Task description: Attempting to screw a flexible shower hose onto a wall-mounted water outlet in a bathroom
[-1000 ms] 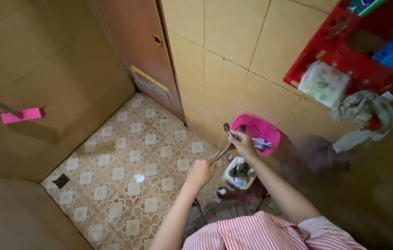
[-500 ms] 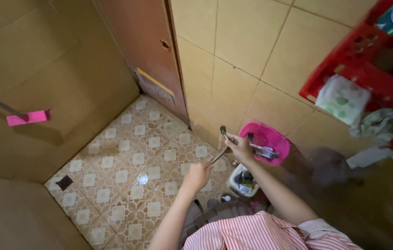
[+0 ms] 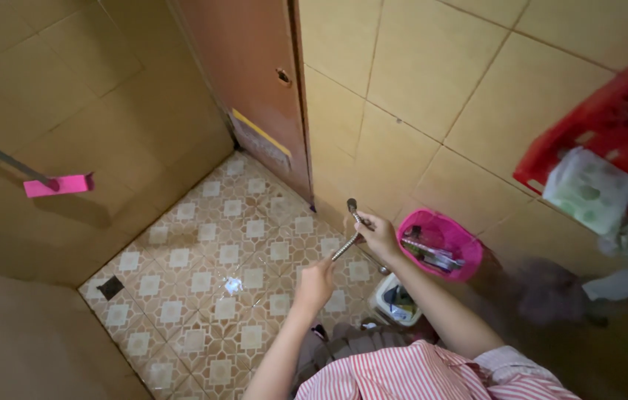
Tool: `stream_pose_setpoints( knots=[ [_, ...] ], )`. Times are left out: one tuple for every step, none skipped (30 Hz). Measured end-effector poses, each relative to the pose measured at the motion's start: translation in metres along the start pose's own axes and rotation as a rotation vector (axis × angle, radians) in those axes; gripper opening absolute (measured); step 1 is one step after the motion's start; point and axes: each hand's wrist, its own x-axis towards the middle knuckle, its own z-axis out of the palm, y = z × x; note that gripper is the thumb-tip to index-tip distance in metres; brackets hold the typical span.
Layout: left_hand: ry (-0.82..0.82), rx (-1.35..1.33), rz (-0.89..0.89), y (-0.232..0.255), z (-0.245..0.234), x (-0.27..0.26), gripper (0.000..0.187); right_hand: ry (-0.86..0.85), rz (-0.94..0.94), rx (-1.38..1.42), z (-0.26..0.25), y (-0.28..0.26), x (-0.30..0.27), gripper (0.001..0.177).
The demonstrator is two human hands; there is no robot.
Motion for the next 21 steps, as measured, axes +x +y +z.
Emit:
stream_pose_setpoints(
  knots=[
    [0.002,0.0,-0.005,-0.003,0.0,0.0,0.026,-0.005,0.002,0.0,0.002,0.006,0.007,0.037],
    [0.019,0.022,0.003,-0.006,-0.001,0.0,0.026,-0.007,-0.009,-0.048,0.004,0.013,0.013,0.037],
    [0.038,0.045,0.011,-0.01,-0.002,0.0,0.028,-0.01,-0.022,-0.097,0.006,0.019,0.02,0.036],
    [0.042,0.045,0.005,-0.014,-0.001,0.0,0.028,-0.017,-0.021,-0.097,0.01,0.017,0.019,0.036],
    [0.032,0.064,-0.005,-0.017,0.0,0.001,0.029,-0.015,-0.023,-0.154,0.013,0.015,0.019,0.037],
    [0.021,0.083,-0.015,-0.021,0.001,0.001,0.031,-0.014,-0.026,-0.21,0.017,0.013,0.019,0.037],
    [0.026,0.083,-0.02,-0.023,-0.001,0.002,0.031,-0.021,-0.027,-0.211,0.021,0.009,0.018,0.037],
    [0.025,0.07,-0.03,-0.024,-0.003,0.003,0.03,-0.029,-0.028,-0.206,0.026,0.004,0.017,0.037],
    [0.022,0.056,-0.039,-0.026,-0.005,0.004,0.029,-0.037,-0.027,-0.201,0.029,0.0,0.015,0.037],
    [0.027,0.057,-0.045,-0.033,0.0,0.005,0.029,-0.044,-0.027,-0.202,0.032,0.003,0.018,0.037],
    [0.054,0.062,-0.019,-0.041,0.004,0.006,0.03,-0.051,-0.032,-0.214,0.034,0.006,0.02,0.037],
    [0.081,0.068,0.006,-0.049,0.009,0.007,0.032,-0.059,-0.037,-0.227,0.037,0.009,0.022,0.037],
    [0.085,0.069,0.002,-0.051,0.008,0.006,0.032,-0.065,-0.038,-0.226,0.041,0.002,0.019,0.037],
    [0.095,0.077,-0.002,-0.052,0.006,0.005,0.032,-0.083,-0.022,-0.222,0.044,-0.005,0.015,0.037],
    [0.107,0.084,-0.006,-0.053,0.004,0.004,0.033,-0.104,-0.006,-0.219,0.049,-0.012,0.012,0.037],
    [0.112,0.086,-0.01,-0.052,-0.001,0.002,0.033,-0.111,-0.008,-0.219,0.05,-0.005,0.018,0.037],
    [0.118,0.091,-0.012,-0.051,-0.005,0.001,0.033,-0.121,0.0,-0.214,0.052,0.003,0.023,0.037],
    [0.123,0.096,-0.013,-0.051,-0.009,-0.001,0.033,-0.132,0.008,-0.209,0.054,0.011,0.029,0.038],
    [0.126,0.097,-0.019,-0.059,-0.005,0.001,0.033,-0.139,0.009,-0.209,0.058,0.012,0.029,0.038],
    [0.135,0.094,-0.021,-0.067,0.0,0.003,0.033,-0.153,0.028,-0.156,0.063,0.013,0.03,0.038],
    [0.144,0.09,-0.022,-0.076,0.005,0.006,0.033,-0.169,0.047,-0.103,0.067,0.014,0.031,0.039]
  ],
)
